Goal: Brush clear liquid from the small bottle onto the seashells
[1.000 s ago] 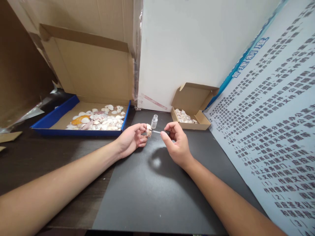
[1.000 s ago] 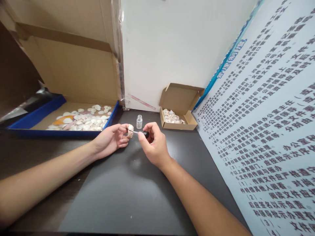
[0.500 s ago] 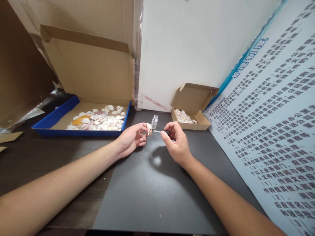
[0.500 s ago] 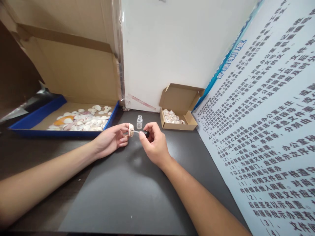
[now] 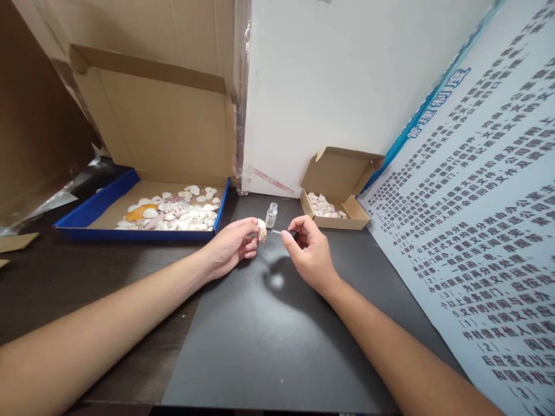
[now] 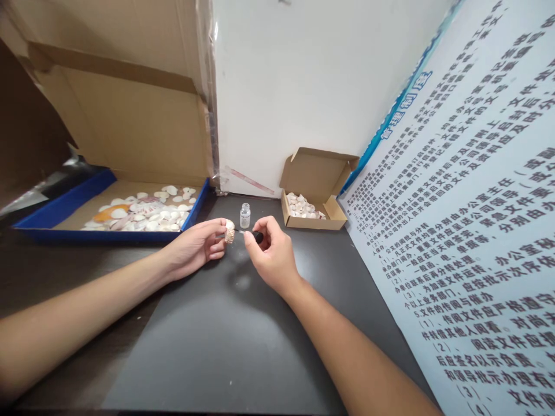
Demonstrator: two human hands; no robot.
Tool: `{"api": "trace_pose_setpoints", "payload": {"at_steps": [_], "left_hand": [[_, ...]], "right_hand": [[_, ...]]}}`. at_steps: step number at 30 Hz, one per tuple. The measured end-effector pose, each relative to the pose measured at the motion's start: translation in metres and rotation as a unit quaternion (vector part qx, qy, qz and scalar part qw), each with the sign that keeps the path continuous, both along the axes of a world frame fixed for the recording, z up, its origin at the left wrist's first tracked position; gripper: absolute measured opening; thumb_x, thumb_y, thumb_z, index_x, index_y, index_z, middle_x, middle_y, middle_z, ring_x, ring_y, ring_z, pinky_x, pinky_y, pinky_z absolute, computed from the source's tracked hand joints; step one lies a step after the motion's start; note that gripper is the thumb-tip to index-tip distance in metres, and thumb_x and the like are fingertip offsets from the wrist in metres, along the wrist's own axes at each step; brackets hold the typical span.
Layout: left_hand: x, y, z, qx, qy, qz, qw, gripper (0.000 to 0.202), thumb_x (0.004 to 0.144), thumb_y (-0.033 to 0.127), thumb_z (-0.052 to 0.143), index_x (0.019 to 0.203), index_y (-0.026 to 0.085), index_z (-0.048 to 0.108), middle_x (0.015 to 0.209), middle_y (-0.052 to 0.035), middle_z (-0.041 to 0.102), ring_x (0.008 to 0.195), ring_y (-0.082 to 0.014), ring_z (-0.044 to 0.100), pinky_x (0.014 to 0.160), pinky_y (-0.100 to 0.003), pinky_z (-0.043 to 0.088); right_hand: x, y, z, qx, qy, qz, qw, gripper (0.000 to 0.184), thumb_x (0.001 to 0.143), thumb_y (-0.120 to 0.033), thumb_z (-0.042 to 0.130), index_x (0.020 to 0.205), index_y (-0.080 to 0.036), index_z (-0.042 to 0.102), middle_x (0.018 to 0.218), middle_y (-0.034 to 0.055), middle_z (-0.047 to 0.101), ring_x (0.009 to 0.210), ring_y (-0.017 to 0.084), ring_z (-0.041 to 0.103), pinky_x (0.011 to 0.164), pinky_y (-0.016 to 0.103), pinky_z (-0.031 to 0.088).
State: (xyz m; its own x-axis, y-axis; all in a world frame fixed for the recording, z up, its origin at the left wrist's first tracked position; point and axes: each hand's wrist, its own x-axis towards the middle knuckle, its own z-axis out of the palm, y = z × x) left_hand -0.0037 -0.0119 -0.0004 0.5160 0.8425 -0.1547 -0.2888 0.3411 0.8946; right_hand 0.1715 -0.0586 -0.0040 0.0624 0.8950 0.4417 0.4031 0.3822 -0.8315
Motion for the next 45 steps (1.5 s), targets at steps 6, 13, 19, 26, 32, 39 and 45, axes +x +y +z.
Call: {"api": "trace_pose_setpoints", "payload": {"at_steps": [6, 13, 19, 26, 32, 39, 45], "left_hand": [[0.0, 0.0, -0.001, 0.005, 0.0, 0.013, 1.0, 0.008, 0.079, 0.017, 0.06, 0.076, 0.015, 0.052, 0.07, 0.0018, 0.049, 0.048, -0.0043, 0.034, 0.044, -0.017, 0.031], [0.001, 0.002, 0.0, 0.017, -0.014, 0.06, 0.998, 0.008, 0.078, 0.015, 0.06, 0.077, 0.016, 0.053, 0.071, 0.0021, 0.049, 0.048, -0.0048, 0.035, 0.043, -0.018, 0.033], [0.001, 0.002, 0.0, 0.023, -0.019, 0.058, 0.998, 0.008, 0.076, 0.014, 0.061, 0.077, 0.016, 0.054, 0.069, 0.0029, 0.046, 0.048, -0.0051, 0.035, 0.043, -0.018, 0.034], [0.0, 0.002, 0.001, 0.023, -0.022, 0.067, 0.997, 0.007, 0.075, 0.013, 0.059, 0.076, 0.017, 0.053, 0.068, 0.0031, 0.047, 0.048, -0.0053, 0.034, 0.042, -0.019, 0.033], [0.001, 0.001, 0.003, 0.02, -0.03, 0.062, 0.997, 0.008, 0.074, 0.012, 0.059, 0.076, 0.017, 0.052, 0.067, 0.003, 0.046, 0.047, -0.0056, 0.033, 0.042, -0.019, 0.032], [0.0, 0.003, 0.003, 0.02, -0.043, 0.081, 0.996, 0.008, 0.075, 0.012, 0.059, 0.077, 0.017, 0.052, 0.07, 0.0032, 0.048, 0.046, -0.0051, 0.035, 0.041, -0.019, 0.034], [0.001, 0.001, 0.003, 0.027, -0.034, 0.099, 0.994, 0.012, 0.074, 0.012, 0.063, 0.08, 0.016, 0.054, 0.074, 0.0035, 0.052, 0.045, -0.0037, 0.037, 0.04, -0.019, 0.036]], "right_hand": [[0.0, -0.001, -0.001, 0.002, 0.009, 0.022, 1.0, 0.017, 0.087, -0.033, 0.06, 0.087, -0.022, 0.047, 0.064, -0.0064, 0.044, 0.051, 0.009, 0.038, 0.049, 0.023, 0.031], [0.0, 0.0, -0.003, -0.002, -0.018, -0.009, 1.0, 0.02, 0.086, -0.035, 0.063, 0.086, -0.021, 0.049, 0.059, -0.0075, 0.043, 0.052, 0.009, 0.04, 0.051, 0.023, 0.032], [0.0, 0.0, -0.003, -0.033, -0.015, 0.041, 0.998, 0.022, 0.089, -0.04, 0.06, 0.084, -0.021, 0.05, 0.058, -0.0077, 0.041, 0.052, 0.009, 0.036, 0.05, 0.023, 0.029], [0.001, -0.001, 0.002, -0.013, -0.016, 0.008, 1.0, 0.021, 0.098, -0.039, 0.045, 0.086, -0.022, 0.047, 0.061, -0.0064, 0.038, 0.053, 0.01, 0.036, 0.051, 0.024, 0.029], [0.002, 0.001, -0.006, -0.013, -0.009, 0.029, 0.999, 0.012, 0.097, -0.031, 0.044, 0.106, -0.023, 0.047, 0.077, -0.0022, 0.048, 0.066, 0.013, 0.048, 0.061, 0.026, 0.041], [0.0, 0.002, -0.006, 0.004, 0.013, 0.012, 1.0, 0.019, 0.092, -0.034, 0.055, 0.106, -0.022, 0.054, 0.091, 0.0018, 0.058, 0.072, 0.013, 0.059, 0.066, 0.027, 0.048], [-0.002, 0.001, -0.004, 0.034, 0.052, 0.014, 0.998, 0.018, 0.09, -0.035, 0.059, 0.1, -0.022, 0.051, 0.084, -0.0003, 0.058, 0.068, 0.012, 0.057, 0.063, 0.026, 0.048]]}}
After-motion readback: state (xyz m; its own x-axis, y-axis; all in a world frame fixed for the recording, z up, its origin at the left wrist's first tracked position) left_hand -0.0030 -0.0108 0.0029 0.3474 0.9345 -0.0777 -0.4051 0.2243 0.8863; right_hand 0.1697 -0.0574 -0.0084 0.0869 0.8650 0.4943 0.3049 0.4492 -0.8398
